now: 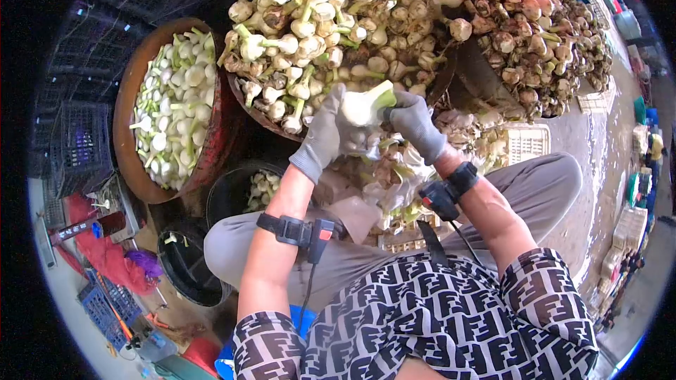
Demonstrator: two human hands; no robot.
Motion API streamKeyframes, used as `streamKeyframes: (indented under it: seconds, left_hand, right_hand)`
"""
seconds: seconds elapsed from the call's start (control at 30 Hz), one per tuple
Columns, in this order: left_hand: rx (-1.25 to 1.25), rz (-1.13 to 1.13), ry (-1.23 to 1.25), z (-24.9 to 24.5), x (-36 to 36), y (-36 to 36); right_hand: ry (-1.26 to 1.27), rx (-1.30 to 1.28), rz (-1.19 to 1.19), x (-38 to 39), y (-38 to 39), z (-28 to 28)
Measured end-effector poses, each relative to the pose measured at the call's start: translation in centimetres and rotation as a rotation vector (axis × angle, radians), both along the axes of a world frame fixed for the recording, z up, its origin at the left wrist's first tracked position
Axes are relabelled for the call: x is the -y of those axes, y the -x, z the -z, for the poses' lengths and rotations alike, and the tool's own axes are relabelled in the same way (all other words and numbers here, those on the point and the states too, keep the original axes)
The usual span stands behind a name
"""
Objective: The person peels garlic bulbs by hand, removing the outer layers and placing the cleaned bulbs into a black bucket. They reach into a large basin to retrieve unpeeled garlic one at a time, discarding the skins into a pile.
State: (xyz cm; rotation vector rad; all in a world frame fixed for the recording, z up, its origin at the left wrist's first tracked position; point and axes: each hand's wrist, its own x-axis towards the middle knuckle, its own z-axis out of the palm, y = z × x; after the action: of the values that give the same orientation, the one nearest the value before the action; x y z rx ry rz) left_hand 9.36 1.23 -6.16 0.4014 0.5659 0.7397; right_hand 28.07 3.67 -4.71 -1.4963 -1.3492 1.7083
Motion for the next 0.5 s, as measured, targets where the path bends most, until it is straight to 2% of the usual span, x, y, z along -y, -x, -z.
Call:
streamKeyframes:
  seconds: [0.03,0.07,0.1,0.2,0.27,0.33,0.4,0.43,0.5]
  left_hand:
    - [-0.27,-0.195,0.116,-0.1,0.3,-1.4]
    - [-0.281,-0.239,0.073,-0.3,0.2,-1.5]
    - [-0.29,-0.283,0.033,-0.5,0.2,-1.5]
    - [-0.919,-0.239,-0.45,0.3,-0.1,-1.6]
    - [-1.157,-0.359,-0.51,1.6,0.7,-2.7]
    - [-0.843,-0.514,-0.406,1.6,0.4,-2.6]
    - [-0.537,-0.639,-0.265,2.0,0.0,-2.0]
    - [-0.306,-0.572,-0.071,1.5,0.0,-1.9]
    - [-0.298,-0.494,0.066,-0.1,0.0,-1.5]
  right_hand:
    - [-0.03,-0.069,0.049,0.3,0.4,-0.4]
    - [-0.151,-0.133,0.023,0.2,0.0,1.8]
    - [-0.096,-0.201,0.046,0.0,0.2,2.0]
    - [-0.053,-0.291,0.103,0.1,0.1,1.0]
    - [0.008,-0.24,0.073,0.0,0.0,0.9]
    - [0.018,-0.202,0.031,0.3,-0.2,0.2]
    - [0.156,-0.465,0.062,0.3,-0.7,-0.5]
    - [0.063,-0.555,0.023,0.8,-0.5,-0.5]
    - [-0.215,-0.358,-0.088,1.0,-0.8,-0.3]
